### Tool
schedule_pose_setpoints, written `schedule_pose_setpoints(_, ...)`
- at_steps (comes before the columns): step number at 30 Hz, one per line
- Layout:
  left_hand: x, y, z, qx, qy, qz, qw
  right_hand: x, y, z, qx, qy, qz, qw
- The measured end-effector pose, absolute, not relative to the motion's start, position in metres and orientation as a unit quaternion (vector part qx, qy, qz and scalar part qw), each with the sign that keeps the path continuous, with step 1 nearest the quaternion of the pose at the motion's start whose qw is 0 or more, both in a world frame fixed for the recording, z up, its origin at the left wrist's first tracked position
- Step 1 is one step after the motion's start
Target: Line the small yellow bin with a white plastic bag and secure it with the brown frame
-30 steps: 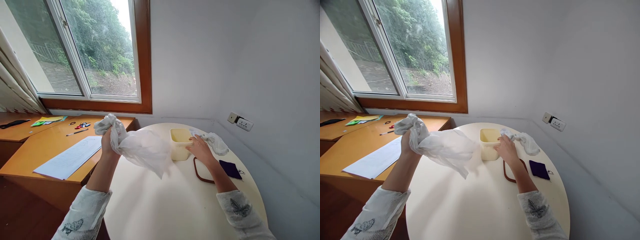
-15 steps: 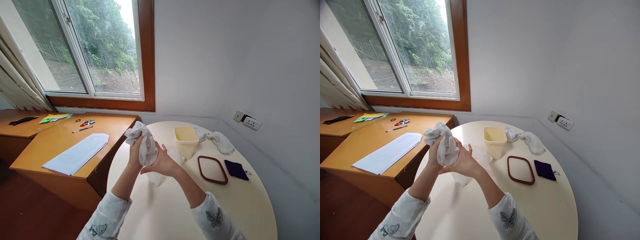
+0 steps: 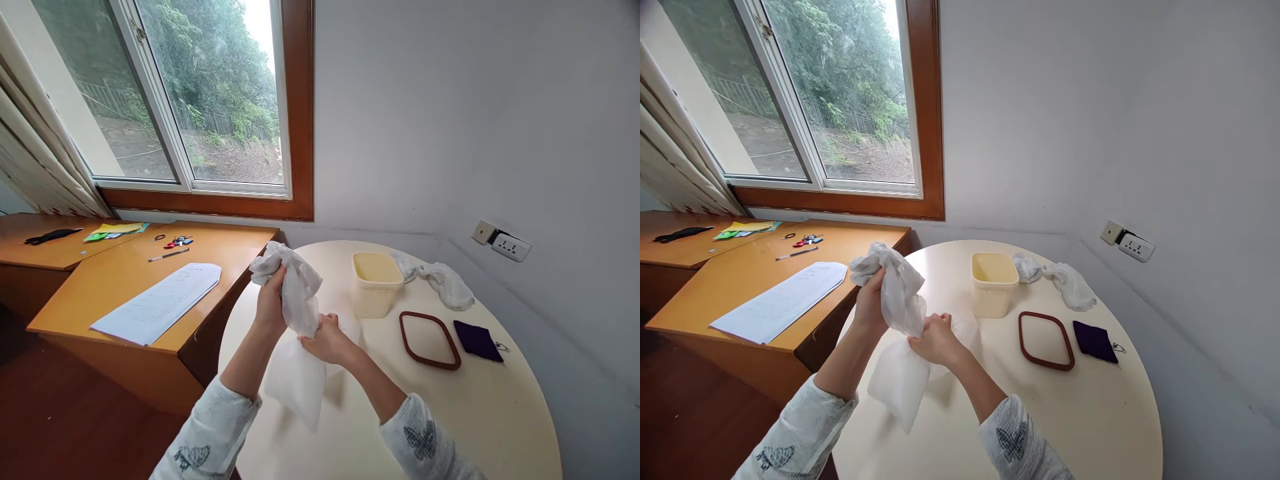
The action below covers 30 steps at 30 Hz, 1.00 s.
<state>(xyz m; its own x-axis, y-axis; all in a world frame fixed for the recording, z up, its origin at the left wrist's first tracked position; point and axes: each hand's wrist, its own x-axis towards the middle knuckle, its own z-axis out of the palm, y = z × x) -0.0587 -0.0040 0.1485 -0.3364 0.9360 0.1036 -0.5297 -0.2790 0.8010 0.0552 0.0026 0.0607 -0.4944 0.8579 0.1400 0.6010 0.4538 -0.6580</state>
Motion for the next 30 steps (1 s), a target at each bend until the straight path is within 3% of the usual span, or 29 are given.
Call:
schedule_pose_setpoints(6,-0.074,-0.006,0.157,0.235,0.306,0.775,0.500,0.060,0.008,0.043,-0.417,-0.852,0.203,0.243)
schedule_pose_setpoints(19,-0.084,-0.030,0.176,0.310,0.271,0.747,0.521,0.074,0.014,0.039,-0.486,-0.821,0.128,0.270)
schedule_pose_setpoints(30,-0.132,-0.046,0.148,0.450,0.287,0.640,0.553,0.091,0.024,0.019,-0.474,-0.838,0.022,0.269)
